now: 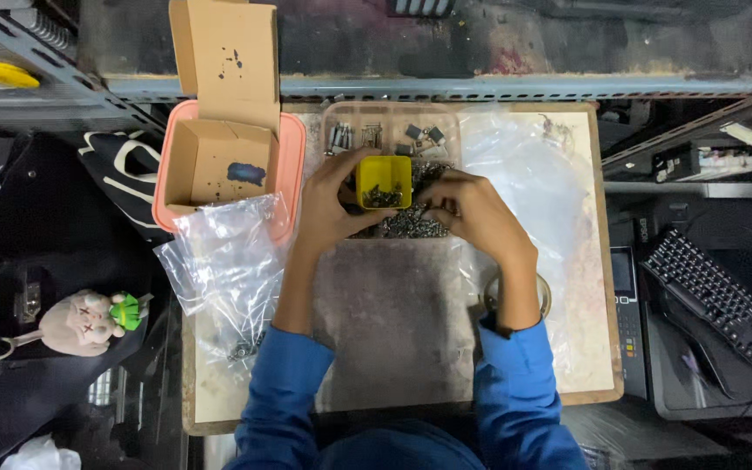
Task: The person sorts small metal screws from a clear plastic container into a small yellow container using their hands. They then pour the sorted screws from the yellow container into a clear plastic bag and place the bag on the table.
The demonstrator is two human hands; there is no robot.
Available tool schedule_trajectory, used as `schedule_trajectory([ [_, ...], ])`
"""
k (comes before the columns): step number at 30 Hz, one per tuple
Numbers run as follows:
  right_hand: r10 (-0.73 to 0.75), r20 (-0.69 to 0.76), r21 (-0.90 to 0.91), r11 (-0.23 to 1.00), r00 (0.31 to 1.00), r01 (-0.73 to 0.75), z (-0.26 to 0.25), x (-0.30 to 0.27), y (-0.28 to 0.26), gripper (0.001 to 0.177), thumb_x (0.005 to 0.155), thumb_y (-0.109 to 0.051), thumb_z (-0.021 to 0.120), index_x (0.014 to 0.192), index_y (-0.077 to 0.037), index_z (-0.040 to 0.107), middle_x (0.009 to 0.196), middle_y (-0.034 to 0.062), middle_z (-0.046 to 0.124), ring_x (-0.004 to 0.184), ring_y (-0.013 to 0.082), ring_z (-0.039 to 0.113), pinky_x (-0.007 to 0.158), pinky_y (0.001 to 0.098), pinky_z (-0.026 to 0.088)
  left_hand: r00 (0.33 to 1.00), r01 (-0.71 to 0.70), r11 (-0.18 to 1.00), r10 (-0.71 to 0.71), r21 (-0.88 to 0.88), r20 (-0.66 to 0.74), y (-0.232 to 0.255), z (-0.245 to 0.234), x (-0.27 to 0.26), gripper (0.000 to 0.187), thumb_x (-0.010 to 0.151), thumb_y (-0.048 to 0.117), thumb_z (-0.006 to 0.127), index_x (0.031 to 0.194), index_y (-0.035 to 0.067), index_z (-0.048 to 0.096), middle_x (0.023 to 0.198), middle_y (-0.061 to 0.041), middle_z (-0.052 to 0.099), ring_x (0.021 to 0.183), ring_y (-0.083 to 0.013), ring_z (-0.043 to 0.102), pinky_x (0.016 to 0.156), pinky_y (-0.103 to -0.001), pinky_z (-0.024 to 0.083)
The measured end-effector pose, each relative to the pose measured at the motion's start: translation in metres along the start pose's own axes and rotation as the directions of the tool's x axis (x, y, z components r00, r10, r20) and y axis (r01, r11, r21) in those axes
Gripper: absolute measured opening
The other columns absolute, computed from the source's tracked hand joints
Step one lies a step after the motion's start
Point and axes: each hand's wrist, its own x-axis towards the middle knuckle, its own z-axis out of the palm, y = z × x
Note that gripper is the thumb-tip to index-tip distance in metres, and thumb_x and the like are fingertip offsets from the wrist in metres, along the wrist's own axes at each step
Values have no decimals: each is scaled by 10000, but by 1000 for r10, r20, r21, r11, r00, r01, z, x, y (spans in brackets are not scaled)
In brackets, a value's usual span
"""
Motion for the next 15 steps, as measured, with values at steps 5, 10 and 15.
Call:
schedule_trajectory([
  [5, -42, 8, -102, 994, 999, 42, 4, 4, -4, 49, 706, -94, 672, 743, -110, 644, 728, 77, 610, 737, 320, 608, 635, 387, 477, 1000, -3, 1000, 3, 31, -1, -4, 0, 0, 697, 575, 277, 833, 1188, 133, 533, 1026, -191, 575, 894, -375, 591, 811, -505, 444],
  [10, -84, 7, -193, 978, 996, 83, 12, 4, 3, 51, 726, -84, 662, 754, -126, 659, 739, 61, 610, 731, 299, 605, 666, 385, 464, 1000, -13, 999, 12, 51, 18, -2, -1, -1, 702, 582, 297, 835, 1193, 142, 527, 976, -186, 582, 892, -376, 587, 842, -519, 422],
  [15, -63, -8, -172, 983, 998, 61, 16, 4, 16, 47, 788, -110, 615, 833, -110, 629, 800, 51, 582, 778, 292, 596, 700, 385, 463, 999, -40, 999, 40, 1, 10, 0, -2, -1, 686, 602, 293, 833, 1191, 126, 524, 927, -162, 593, 868, -354, 595, 858, -503, 422],
])
